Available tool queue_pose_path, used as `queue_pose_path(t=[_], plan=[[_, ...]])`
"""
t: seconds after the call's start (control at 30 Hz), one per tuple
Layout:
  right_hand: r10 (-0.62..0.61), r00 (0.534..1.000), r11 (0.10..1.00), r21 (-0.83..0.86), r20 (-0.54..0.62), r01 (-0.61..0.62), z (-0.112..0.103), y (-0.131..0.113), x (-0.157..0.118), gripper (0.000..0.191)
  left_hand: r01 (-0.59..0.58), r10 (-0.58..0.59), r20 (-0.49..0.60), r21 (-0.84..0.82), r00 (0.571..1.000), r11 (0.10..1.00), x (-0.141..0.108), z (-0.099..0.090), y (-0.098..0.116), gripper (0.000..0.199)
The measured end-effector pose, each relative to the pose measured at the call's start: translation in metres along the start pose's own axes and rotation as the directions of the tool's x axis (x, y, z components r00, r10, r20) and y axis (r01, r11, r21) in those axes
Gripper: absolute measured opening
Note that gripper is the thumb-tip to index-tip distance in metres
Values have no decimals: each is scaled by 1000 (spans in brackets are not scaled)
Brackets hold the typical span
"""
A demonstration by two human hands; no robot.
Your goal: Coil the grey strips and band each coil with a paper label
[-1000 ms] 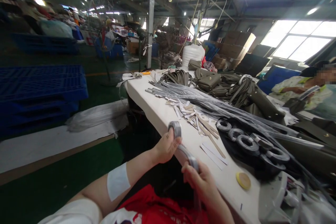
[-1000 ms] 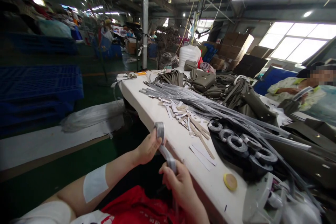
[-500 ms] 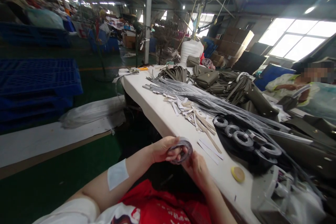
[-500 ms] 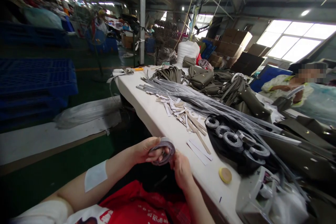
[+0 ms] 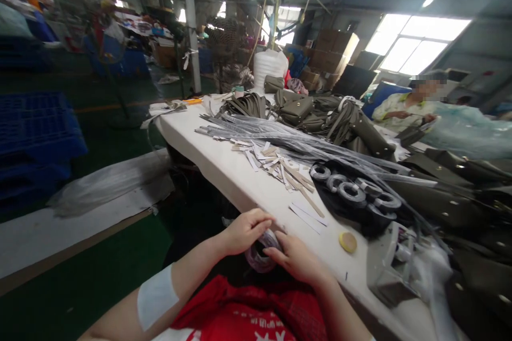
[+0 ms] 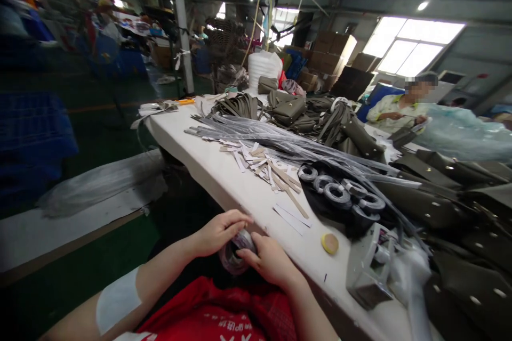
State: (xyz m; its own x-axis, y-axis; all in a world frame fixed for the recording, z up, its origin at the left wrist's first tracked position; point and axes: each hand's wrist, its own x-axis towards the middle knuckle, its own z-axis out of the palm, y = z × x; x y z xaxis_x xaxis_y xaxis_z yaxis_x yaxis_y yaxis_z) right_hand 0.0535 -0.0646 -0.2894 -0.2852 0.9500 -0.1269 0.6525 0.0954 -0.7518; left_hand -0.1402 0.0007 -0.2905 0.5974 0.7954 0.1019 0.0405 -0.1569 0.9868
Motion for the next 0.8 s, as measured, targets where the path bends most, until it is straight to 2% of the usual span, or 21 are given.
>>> queue_pose_path(t=[0.07,0.1,0.27,0.37,0.43,0.5,0.57,0.63,0.7,0.8], plan=[[23,999,1000,20,-22,-22,1,-2,-3,23,-51,34,90,195,995,980,2,8,5,35],[28,999,998,59,-42,-26,1,-2,-3,23,-65,41,102,240,994,969,4,13,6,35],[43,983,976,218,-178,-4,-4,7,-1,21,-47,48,2,203,999,978,20,32,-3,30],[52,989,967,256,-140,-14,-15,14,-5,20,-43,40,21,165,999,985,34,42,-11,32],[66,994,978,201,-87,-47,-31,19,-9,22,-42,33,63,157,997,987,48,43,-18,34],[153,982,988,-2,-107,-154,-57,29,-13,27,-9,3,39,150,999,989,68,35,-28,37],[259,933,919,-233,-249,-317,-92,45,-16,30,84,-76,-58,141,995,987,93,18,-42,44],[316,847,807,-348,-428,-476,-130,68,-20,30,187,-162,-162,152,973,971,117,-5,-60,52],[352,742,681,-388,-570,-621,-162,92,-25,35,191,-131,-269,212,954,958,136,-28,-79,49],[395,612,472,-420,-685,-775,-191,125,-32,40,158,-13,-424,308,905,938,151,-46,-102,40]])
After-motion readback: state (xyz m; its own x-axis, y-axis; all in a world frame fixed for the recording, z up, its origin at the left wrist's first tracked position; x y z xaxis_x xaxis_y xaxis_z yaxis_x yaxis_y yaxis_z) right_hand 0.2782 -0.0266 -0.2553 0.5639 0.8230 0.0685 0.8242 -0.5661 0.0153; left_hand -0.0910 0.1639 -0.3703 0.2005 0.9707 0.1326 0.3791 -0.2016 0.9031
